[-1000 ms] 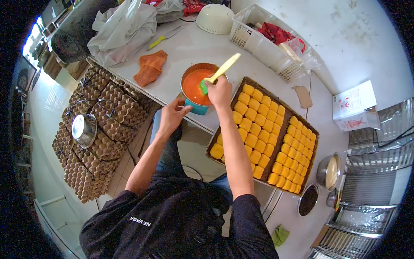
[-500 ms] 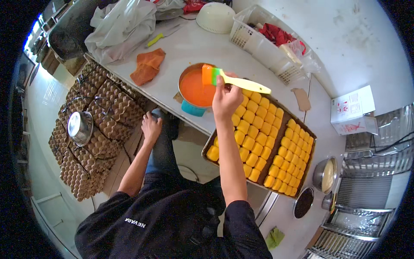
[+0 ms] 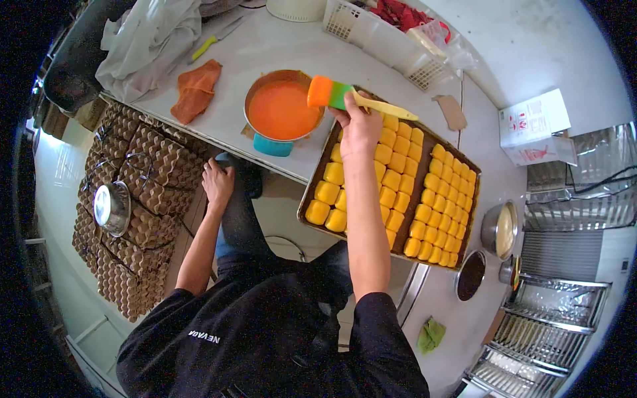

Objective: Brush egg wash or glaze onto small bread rolls on a baking tray.

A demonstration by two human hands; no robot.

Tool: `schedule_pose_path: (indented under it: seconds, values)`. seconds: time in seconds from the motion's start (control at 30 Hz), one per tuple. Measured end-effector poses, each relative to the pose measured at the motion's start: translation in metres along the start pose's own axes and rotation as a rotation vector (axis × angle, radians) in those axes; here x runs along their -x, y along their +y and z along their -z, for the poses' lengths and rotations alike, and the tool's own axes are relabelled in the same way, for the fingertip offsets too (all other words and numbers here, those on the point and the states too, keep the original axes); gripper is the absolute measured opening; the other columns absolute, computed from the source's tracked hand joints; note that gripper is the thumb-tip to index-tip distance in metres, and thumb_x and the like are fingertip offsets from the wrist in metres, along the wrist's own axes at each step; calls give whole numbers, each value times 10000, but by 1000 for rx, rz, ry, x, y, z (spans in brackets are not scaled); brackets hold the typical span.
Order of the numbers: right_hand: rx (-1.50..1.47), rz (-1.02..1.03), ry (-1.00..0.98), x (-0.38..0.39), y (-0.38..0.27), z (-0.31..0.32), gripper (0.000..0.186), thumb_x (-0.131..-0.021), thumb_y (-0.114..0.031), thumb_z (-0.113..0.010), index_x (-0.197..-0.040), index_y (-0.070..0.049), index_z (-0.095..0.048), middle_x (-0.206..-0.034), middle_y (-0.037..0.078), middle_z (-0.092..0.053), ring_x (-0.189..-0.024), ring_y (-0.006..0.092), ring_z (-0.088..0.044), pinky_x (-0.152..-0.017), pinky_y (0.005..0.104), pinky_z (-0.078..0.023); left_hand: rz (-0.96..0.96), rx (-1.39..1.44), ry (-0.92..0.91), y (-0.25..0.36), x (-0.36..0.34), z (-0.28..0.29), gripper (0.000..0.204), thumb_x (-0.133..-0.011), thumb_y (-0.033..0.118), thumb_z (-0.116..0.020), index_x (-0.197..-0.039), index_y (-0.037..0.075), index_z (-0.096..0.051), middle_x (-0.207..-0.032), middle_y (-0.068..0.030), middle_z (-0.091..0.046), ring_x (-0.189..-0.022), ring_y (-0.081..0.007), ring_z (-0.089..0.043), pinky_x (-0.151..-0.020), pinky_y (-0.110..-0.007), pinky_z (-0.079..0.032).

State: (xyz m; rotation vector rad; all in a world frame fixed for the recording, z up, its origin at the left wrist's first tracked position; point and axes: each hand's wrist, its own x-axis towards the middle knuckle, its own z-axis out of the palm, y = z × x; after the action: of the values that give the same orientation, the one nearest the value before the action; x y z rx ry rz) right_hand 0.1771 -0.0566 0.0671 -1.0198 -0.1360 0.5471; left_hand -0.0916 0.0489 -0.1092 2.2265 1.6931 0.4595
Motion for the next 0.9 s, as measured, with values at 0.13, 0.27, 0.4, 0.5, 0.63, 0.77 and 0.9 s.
schedule_pose_path:
  seconds: [0.13, 0.27, 0.4, 0.5, 0.63, 0.77, 0.9]
  values:
    - [530, 528, -40, 10, 18, -15, 289, -816, -83, -685, -1034, 24, -528, -911, 89, -624, -790, 135, -608, -652, 289, -546, -2, 11, 16, 1, 0, -3, 430, -780, 277, -539, -1069, -29, -450, -1048, -220, -523, -967, -390, -532, -783, -498, -441]
    - [898, 648, -191, 16, 31, -22, 290, -812, -79, -688, -1026, 39, -534, -856, 80, -634, -734, 122, -609, -642, 264, -526, -3, 51, 8, -2, 6, 4, 427, -776, 273, -538, -1067, -27, -449, -1040, -223, -521, -972, -395, -527, -788, -501, -441]
    - [904, 649, -279, 7, 30, -25, 272, -814, -71, -682, -1014, 48, -542, -802, 71, -639, -702, 114, -607, -628, 248, -511, 18, 53, -19, -8, 9, 4, 422, -773, 270, -539, -1063, -24, -448, -1033, -223, -520, -971, -399, -525, -789, -500, -442]
    - [820, 507, -206, 0, 31, -15, 260, -819, -49, -666, -1030, 45, -546, -876, 87, -639, -746, 124, -611, -641, 259, -517, 14, 57, -23, -4, 6, 3, 420, -773, 270, -542, -1060, -22, -447, -1031, -223, -519, -969, -401, -524, -787, -500, -442]
    - [257, 69, 36, -5, 14, -3, 265, -828, -39, -647, -1058, 45, -545, -965, 100, -627, -807, 152, -619, -673, 273, -519, 0, 69, 0, 0, 0, -3, 423, -774, 268, -550, -1063, -22, -442, -1035, -223, -518, -967, -403, -523, -785, -500, -442]
    - [5, -62, 6, -26, -14, 57, 272, -848, -54, -626, -1084, 50, -539, -1036, 109, -610, -848, 187, -625, -697, 291, -519, -9, 65, -7, -8, 1, -2, 434, -777, 257, -561, -1082, -24, -434, -1045, -227, -515, -963, -405, -522, -783, -497, -442]
    - [802, 228, 24, -41, -37, 73, 255, -856, -89, -624, -1067, 43, -568, -1032, 99, -625, -856, 218, -630, -736, 304, -513, -16, 64, -17, -9, -1, 0, 451, -780, 239, -566, -1110, -34, -424, -1051, -233, -511, -958, -407, -519, -784, -492, -441]
